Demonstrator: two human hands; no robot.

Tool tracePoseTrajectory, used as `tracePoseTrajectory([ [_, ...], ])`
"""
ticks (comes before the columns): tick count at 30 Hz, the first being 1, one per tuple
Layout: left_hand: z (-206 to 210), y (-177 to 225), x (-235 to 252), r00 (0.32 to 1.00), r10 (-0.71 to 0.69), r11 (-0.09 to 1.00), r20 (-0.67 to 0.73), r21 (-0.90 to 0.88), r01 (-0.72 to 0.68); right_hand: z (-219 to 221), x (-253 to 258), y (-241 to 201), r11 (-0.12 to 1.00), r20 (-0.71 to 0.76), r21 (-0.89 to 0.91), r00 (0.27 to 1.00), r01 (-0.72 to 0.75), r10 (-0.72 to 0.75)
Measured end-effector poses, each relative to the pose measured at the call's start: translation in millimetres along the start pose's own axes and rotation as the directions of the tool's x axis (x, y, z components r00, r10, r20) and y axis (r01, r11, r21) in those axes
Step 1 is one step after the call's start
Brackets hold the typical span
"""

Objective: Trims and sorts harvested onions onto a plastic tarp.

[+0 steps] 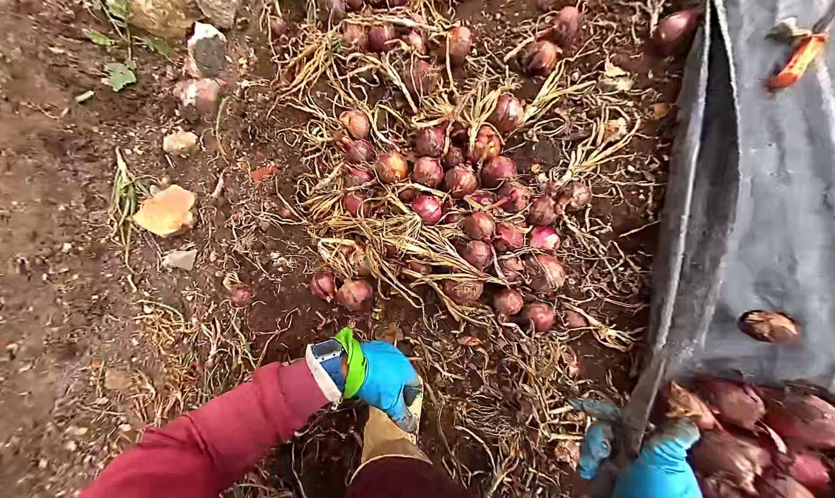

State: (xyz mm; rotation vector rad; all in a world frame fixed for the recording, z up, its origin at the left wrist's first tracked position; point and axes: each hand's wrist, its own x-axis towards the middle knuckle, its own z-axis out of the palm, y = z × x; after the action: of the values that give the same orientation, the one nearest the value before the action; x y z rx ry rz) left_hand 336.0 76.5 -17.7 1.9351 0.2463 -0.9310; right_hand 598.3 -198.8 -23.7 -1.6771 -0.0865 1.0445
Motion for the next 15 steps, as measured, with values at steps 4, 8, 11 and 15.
tracePoseTrajectory([
  [4,39.7,-129.3,-101.9,0.513,-0.739,0.617,-0.438,-0.745,0.254,58.8,13.2,37.6,0.974,0.159,-0.107,0.964,-0.197,0.213],
  [8,60.1,-238.0,-168.1,-0.228,-0.893,0.323,-0.387,-0.906,0.273,119.4,18.7,30.2,0.934,0.185,-0.268,0.939,-0.236,0.291],
  [11,65.7,-285.8,-165.1,-0.152,-0.928,0.262,-0.340,-0.886,0.383,143.1,28.3,12.8,0.907,0.242,-0.373,0.923,-0.195,0.298],
  [15,59.4,-300.4,-140.1,0.031,-0.938,0.333,-0.346,-0.873,0.356,145.6,32.8,6.8,0.913,0.276,-0.390,0.931,-0.119,0.240],
])
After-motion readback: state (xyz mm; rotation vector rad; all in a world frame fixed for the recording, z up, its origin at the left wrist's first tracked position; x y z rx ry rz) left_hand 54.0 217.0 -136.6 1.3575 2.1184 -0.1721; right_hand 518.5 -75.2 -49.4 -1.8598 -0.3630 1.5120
